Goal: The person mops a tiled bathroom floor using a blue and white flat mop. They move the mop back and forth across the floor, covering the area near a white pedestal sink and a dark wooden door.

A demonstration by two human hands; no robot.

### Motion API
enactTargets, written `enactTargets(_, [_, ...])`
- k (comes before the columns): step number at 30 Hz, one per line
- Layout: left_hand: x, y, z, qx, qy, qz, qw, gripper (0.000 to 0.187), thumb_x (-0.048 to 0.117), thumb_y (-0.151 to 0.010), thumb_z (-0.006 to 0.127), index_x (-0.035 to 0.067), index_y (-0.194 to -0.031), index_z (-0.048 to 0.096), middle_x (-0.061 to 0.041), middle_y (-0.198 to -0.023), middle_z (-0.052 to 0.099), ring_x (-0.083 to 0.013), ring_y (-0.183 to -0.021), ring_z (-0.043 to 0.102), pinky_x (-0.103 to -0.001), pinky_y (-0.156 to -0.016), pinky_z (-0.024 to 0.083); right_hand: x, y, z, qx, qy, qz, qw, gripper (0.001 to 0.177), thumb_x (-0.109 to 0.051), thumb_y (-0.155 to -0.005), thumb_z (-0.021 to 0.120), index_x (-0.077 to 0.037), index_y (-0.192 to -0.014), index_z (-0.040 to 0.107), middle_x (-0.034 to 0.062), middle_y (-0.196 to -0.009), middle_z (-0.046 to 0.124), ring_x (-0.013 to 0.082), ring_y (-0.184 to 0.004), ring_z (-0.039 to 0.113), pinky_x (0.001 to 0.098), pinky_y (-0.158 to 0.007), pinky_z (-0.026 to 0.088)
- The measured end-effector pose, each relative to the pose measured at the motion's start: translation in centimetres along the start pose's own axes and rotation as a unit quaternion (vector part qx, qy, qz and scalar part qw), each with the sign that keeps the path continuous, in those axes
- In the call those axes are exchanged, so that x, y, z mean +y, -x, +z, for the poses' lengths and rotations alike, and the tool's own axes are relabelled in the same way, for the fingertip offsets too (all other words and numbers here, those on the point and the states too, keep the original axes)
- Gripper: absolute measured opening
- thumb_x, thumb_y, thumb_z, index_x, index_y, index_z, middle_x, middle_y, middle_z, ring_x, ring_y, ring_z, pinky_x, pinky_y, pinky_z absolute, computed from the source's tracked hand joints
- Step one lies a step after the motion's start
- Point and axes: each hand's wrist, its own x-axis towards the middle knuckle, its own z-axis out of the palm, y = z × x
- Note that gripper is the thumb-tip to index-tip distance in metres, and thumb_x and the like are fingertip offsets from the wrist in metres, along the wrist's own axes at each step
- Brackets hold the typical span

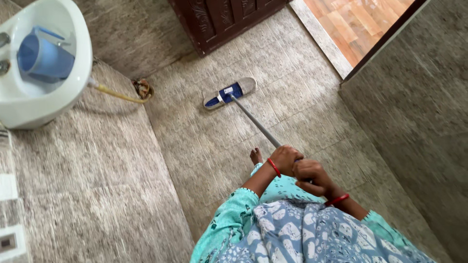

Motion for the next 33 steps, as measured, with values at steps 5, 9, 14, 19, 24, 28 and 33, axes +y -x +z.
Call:
enactTargets(5, [5.9,-0.8,-0.1,0.047,0.013,0.026,0.998,0.033,0.041,-0.055,0.078,0.015,-0.074,0.067,-0.013,-0.067,0.064,-0.0357,-0.068,0.067,-0.048,-0.063,0.054,-5.5,0.9,-1.6,0.021,-0.094,-0.069,0.993,0.035,-0.028,-0.088,0.065,-0.007,-0.066,0.05,0.0067,-0.068,0.056,0.025,-0.064,0.059,0.0457,-0.071,0.045])
enactTargets(9, [6.0,0.8,-0.5,0.028,0.0,0.037,0.999,0.019,0.032,-0.058,0.071,0.02,-0.068,0.061,-0.006,-0.066,0.064,-0.029,-0.064,0.067,-0.042,-0.056,0.052,-4.6,1.8,0.4,0.055,-0.111,-0.07,0.99,0.038,-0.027,-0.087,0.067,-0.006,-0.063,0.047,0.0069,-0.061,0.052,0.0247,-0.056,0.054,0.0397,-0.058,0.042])
enactTargets(14, [2.4,0.8,-1.8,0.046,0.023,0.066,0.996,0.022,0.03,-0.056,0.07,0.019,-0.068,0.056,-0.003,-0.065,0.061,-0.0267,-0.065,0.066,-0.042,-0.055,0.049,-1.8,-0.9,0.6,0.057,-0.101,-0.083,0.99,0.033,-0.021,-0.087,0.064,-0.006,-0.063,0.046,0.0076,-0.061,0.053,0.0253,-0.056,0.055,0.0399,-0.056,0.043])
enactTargets(19, [-4.6,0.3,-4.9,0.035,0.02,0.077,0.996,0.023,0.03,-0.054,0.072,0.019,-0.066,0.057,-0.004,-0.065,0.061,-0.0274,-0.066,0.067,-0.042,-0.055,0.05,3.3,-6.6,1.3,0.054,-0.087,-0.077,0.992,0.03,-0.019,-0.083,0.064,-0.005,-0.063,0.047,0.0094,-0.062,0.053,0.0275,-0.056,0.055,0.041,-0.056,0.043])
enactTargets(24, [-13.9,0.6,-8.5,0.007,-0.008,0.064,0.998,0.021,0.03,-0.056,0.073,0.02,-0.067,0.059,-0.004,-0.067,0.062,-0.0296,-0.068,0.067,-0.044,-0.06,0.052,8.9,-13.4,3.0,0.029,-0.056,-0.065,0.996,0.027,-0.018,-0.073,0.065,-0.005,-0.063,0.043,0.0117,-0.064,0.051,0.0303,-0.057,0.053,0.0432,-0.057,0.041])
enactTargets(28, [-20.4,2.0,-11.2,0.029,-0.006,0.061,0.998,0.022,0.03,-0.06,0.073,0.018,-0.067,0.057,-0.006,-0.068,0.061,-0.0303,-0.07,0.067,-0.044,-0.065,0.053,13.6,-18.8,4.5,-0.01,-0.037,-0.092,0.995,0.027,-0.013,-0.074,0.066,-0.006,-0.062,0.043,0.0122,-0.064,0.049,0.033,-0.059,0.052,0.0452,-0.059,0.042])
enactTargets(33, [-23.0,4.6,-12.3,0.023,0.008,0.043,0.999,0.024,0.032,-0.064,0.074,0.016,-0.067,0.056,-0.007,-0.069,0.063,-0.0306,-0.073,0.067,-0.044,-0.071,0.052,15.6,-20.0,6.9,-0.099,0.035,-0.03,0.994,0.03,-0.014,-0.07,0.068,-0.006,-0.058,0.042,0.0127,-0.062,0.048,0.0354,-0.061,0.052,0.0463,-0.061,0.041])
